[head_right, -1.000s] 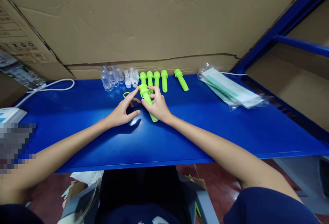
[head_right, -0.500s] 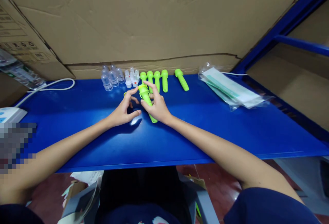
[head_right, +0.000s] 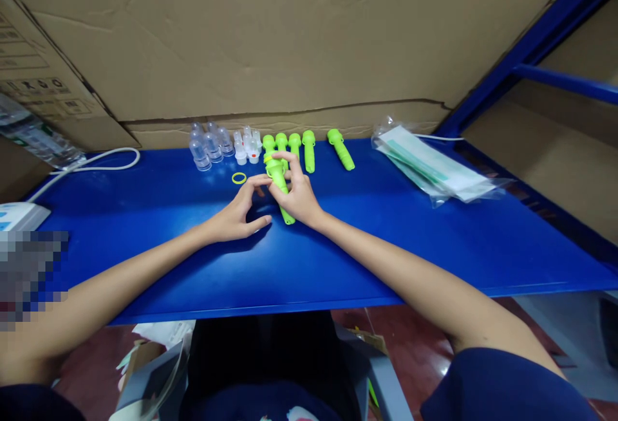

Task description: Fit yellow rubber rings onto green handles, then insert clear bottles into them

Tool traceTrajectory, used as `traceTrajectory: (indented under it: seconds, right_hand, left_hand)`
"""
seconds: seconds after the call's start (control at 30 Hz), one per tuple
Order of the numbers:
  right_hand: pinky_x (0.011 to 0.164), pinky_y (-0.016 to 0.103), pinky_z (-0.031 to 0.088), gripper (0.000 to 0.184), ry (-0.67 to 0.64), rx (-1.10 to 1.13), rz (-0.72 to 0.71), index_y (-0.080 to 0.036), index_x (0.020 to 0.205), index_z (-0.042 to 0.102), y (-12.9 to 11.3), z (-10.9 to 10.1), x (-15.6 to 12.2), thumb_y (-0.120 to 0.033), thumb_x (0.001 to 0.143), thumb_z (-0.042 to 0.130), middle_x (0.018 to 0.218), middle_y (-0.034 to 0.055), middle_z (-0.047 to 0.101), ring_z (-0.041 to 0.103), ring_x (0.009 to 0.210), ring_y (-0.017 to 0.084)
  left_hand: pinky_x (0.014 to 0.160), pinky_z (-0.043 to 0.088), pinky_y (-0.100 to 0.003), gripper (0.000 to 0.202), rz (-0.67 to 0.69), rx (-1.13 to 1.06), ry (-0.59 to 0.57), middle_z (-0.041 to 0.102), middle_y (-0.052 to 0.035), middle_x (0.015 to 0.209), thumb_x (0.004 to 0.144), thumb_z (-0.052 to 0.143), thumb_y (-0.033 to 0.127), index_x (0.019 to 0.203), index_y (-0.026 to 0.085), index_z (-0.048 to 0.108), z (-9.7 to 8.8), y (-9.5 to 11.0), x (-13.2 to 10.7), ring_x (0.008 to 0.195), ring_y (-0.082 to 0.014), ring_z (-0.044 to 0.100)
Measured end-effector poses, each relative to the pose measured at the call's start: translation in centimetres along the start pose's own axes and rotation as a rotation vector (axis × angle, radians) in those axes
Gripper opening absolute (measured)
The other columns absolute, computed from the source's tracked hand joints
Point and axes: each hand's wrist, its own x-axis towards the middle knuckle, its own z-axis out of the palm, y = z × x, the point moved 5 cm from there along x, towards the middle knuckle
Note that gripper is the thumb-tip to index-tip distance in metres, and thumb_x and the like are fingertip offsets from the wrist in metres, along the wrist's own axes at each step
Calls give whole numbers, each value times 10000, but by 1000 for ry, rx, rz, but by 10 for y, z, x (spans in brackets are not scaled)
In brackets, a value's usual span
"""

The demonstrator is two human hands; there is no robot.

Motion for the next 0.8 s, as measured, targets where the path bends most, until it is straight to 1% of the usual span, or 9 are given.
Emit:
traceTrajectory:
  seconds: [0.07, 0.1, 0.2, 0.27, 0.33, 0.4, 0.63, 0.8]
  right_hand:
    - [509, 262, 495, 499, -13, 29, 2, -279, 1252, 384, 0, 2, -1, -323, 849, 676, 869, -9, 629, 629, 649, 139]
    - [502, 264, 500, 523, -15, 46, 2, -277, 1254, 367, 0, 4, -2, -328, 844, 687, 878, -4, 636, 635, 644, 141]
    - [465, 260, 492, 571, -14, 77, -2, -271, 1261, 310, 0, 6, -4, -331, 841, 693, 878, -1, 640, 624, 599, 131]
    - [440, 253, 473, 564, -31, 77, -8, -269, 1268, 294, 0, 7, -5, -327, 855, 673, 866, -5, 637, 600, 567, 120]
    - [425, 247, 454, 546, -50, 73, -19, -267, 1270, 297, -2, 8, -5, -315, 864, 659, 850, -9, 630, 572, 543, 109]
    - [424, 245, 445, 538, -59, 72, -29, -265, 1263, 303, -4, 8, -5, -298, 861, 658, 836, -14, 618, 557, 535, 104]
    - [455, 252, 447, 525, -90, 84, -57, -279, 1240, 301, -7, 10, -5, -301, 865, 667, 829, -16, 594, 544, 544, 105]
    - [447, 237, 398, 491, -116, 79, -34, -285, 1195, 298, -3, 9, -4, -314, 868, 663, 769, -39, 562, 506, 525, 107]
  left_hand:
    - [1006, 472, -476, 626, -28, -17, 23, 434, -134, 1317, 842, 626, 234, 1365, 234, 281, 0, -3, 0, 1104, -250, 520]
    - [989, 480, -462, 630, -39, -36, 38, 422, -135, 1321, 847, 626, 240, 1362, 238, 264, 0, -6, 0, 1098, -242, 522]
    - [934, 491, -423, 705, -72, -119, 116, 349, -162, 1416, 850, 642, 265, 1395, 252, 196, -3, -13, 0, 1132, -241, 518]
    - [875, 491, -391, 749, -104, -158, 161, 318, -164, 1470, 848, 647, 271, 1428, 274, 174, -6, -16, 1, 1158, -249, 510]
    - [823, 483, -363, 756, -125, -168, 180, 305, -150, 1499, 842, 649, 269, 1443, 294, 191, -9, -16, 1, 1176, -255, 502]
    - [801, 477, -349, 732, -127, -157, 191, 312, -136, 1493, 840, 649, 266, 1436, 300, 224, -12, -15, 1, 1173, -252, 502]
    - [796, 466, -323, 638, -112, -137, 235, 366, -116, 1393, 845, 643, 236, 1361, 287, 272, -15, -13, 0, 1127, -216, 513]
    - [801, 458, -317, 569, -150, -193, 243, 409, -98, 1347, 834, 639, 229, 1303, 273, 319, -17, -15, 1, 1113, -206, 523]
